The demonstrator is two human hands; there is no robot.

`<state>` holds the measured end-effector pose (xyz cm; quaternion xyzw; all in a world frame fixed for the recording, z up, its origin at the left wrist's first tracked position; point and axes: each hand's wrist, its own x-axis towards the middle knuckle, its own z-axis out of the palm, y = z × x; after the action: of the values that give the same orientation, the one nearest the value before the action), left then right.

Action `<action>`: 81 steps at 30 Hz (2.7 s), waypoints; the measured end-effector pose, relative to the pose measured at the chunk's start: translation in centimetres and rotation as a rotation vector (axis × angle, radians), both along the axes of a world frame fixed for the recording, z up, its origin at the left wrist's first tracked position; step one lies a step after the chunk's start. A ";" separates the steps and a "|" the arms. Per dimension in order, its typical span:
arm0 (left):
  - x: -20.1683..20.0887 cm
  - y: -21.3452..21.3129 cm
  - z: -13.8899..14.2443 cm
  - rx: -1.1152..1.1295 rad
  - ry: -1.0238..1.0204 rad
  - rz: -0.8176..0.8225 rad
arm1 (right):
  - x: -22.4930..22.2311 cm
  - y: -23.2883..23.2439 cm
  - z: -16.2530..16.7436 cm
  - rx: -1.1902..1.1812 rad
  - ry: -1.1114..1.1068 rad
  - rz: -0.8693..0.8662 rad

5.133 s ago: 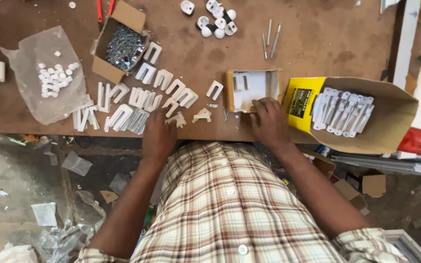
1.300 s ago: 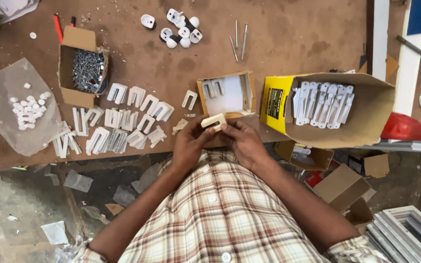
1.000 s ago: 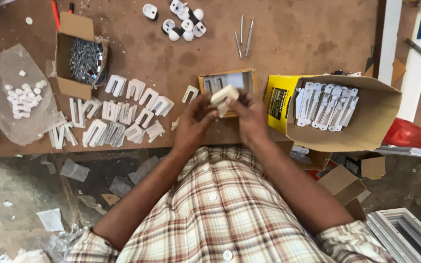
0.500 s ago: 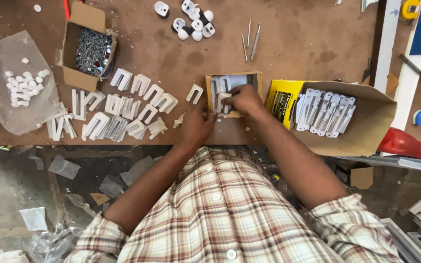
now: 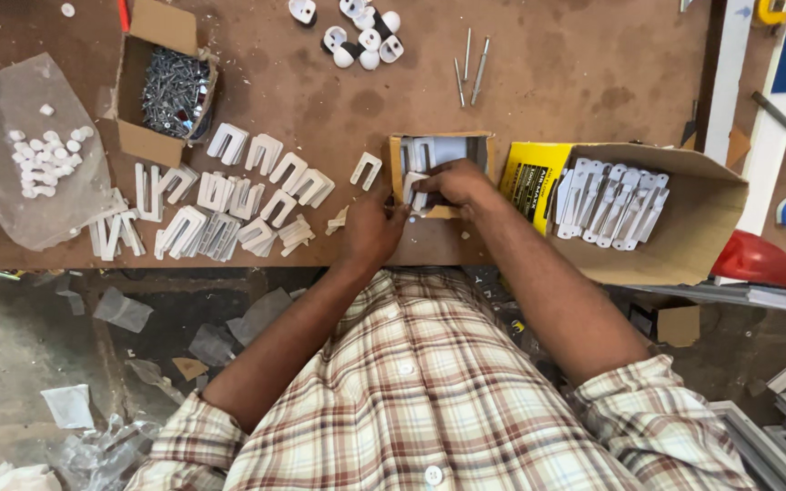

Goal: The person picks up white plastic hardware brackets from the workbench and places them one at a time into a small cardboard box, arranging them inside. They occasionally reposition the box and continue filling it with parts from the table.

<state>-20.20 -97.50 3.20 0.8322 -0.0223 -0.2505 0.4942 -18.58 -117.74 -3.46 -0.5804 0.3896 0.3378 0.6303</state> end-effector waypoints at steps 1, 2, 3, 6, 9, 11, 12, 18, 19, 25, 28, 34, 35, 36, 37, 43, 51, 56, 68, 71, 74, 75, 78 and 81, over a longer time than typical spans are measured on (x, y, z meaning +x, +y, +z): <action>-0.1 -0.1 -0.1 -0.006 -0.029 0.003 | -0.1 0.0 -0.1 -0.021 -0.001 0.014; -0.1 -0.1 -0.2 -0.013 -0.059 0.006 | -0.1 0.1 -0.2 -0.041 -0.003 0.028; -0.2 -0.1 -0.3 -0.018 -0.086 0.010 | -0.2 0.2 -0.3 -0.060 -0.002 0.043; -0.3 -0.3 -0.6 0.019 -0.074 0.010 | -0.4 0.3 -0.7 -0.047 -0.031 0.027; -0.4 -0.3 -0.6 0.023 -0.081 0.006 | -0.5 0.3 -1.0 0.009 0.004 0.004; -0.4 -0.3 -0.5 0.042 -0.090 0.004 | -0.5 0.5 -1.2 -0.006 -0.008 -0.007; -0.6 -0.3 -0.4 0.051 -0.092 0.004 | -0.5 0.6 -1.3 -0.012 -0.010 -0.011; -0.7 -0.2 -0.2 0.062 -0.116 -0.004 | -0.8 1.3 -1.7 -0.037 0.015 -0.065; -0.7 -0.2 -0.1 0.063 -0.111 -0.001 | -0.8 1.4 -1.7 -0.048 0.016 -0.062; -0.9 -0.2 0.1 0.043 -0.107 0.005 | -0.8 2.0 -1.2 -0.127 0.058 -0.060; -1.0 -0.1 0.0 0.063 -0.130 0.004 | -0.7 2.3 -0.9 -0.151 0.116 -0.080; -1.4 0.1 -0.3 0.100 -0.167 0.008 | -1.4 2.8 -1.5 -0.140 0.094 -0.120; -1.4 0.1 -0.3 0.105 -0.152 0.006 | -1.5 2.8 -1.7 -0.135 0.074 -0.129; -1.4 0.2 -0.4 0.111 -0.139 0.004 | -1.7 2.9 -1.9 -0.128 0.053 -0.137; -1.3 0.3 -0.4 0.124 -0.149 -0.001 | -1.7 3.0 -2.1 -0.174 0.050 -0.093; -1.6 0.3 -0.1 0.122 -0.154 0.001 | -2.2 3.3 -1.7 -0.288 -0.027 0.013; -1.6 0.4 0.4 0.151 -0.142 -0.018 | -1.8 3.6 1.6 -0.526 -0.009 0.290; -1.5 0.5 0.4 0.138 -0.137 -0.009 | -1.5 4.3 3.2 -0.655 -0.077 0.405; -1.9 1.1 -1.4 0.114 -0.112 -0.023 | -2.0 3.3 0.4 -0.642 -0.066 0.455; -1.4 1.0 -2.3 0.126 -0.122 -0.034 | -2.3 3.2 -1.2 -0.693 -0.160 0.464; -1.4 0.9 -2.6 0.154 -0.101 -0.028 | -2.6 3.3 -1.5 -0.702 -0.201 0.448; -1.4 1.0 -2.6 0.166 -0.088 -0.024 | -2.7 3.3 -1.5 -0.693 -0.196 0.438; -1.3 1.4 -2.0 0.099 -0.055 -0.039 | -2.7 2.8 -1.2 -0.639 -0.125 0.444; -1.0 1.6 -1.1 0.088 -0.062 -0.058 | -2.7 2.8 -0.6 -0.631 -0.123 0.472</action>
<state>-21.24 -95.94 2.14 0.8596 -0.0508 -0.2396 0.4485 -21.33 -114.96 -4.08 -0.8382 0.2919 0.3017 0.3481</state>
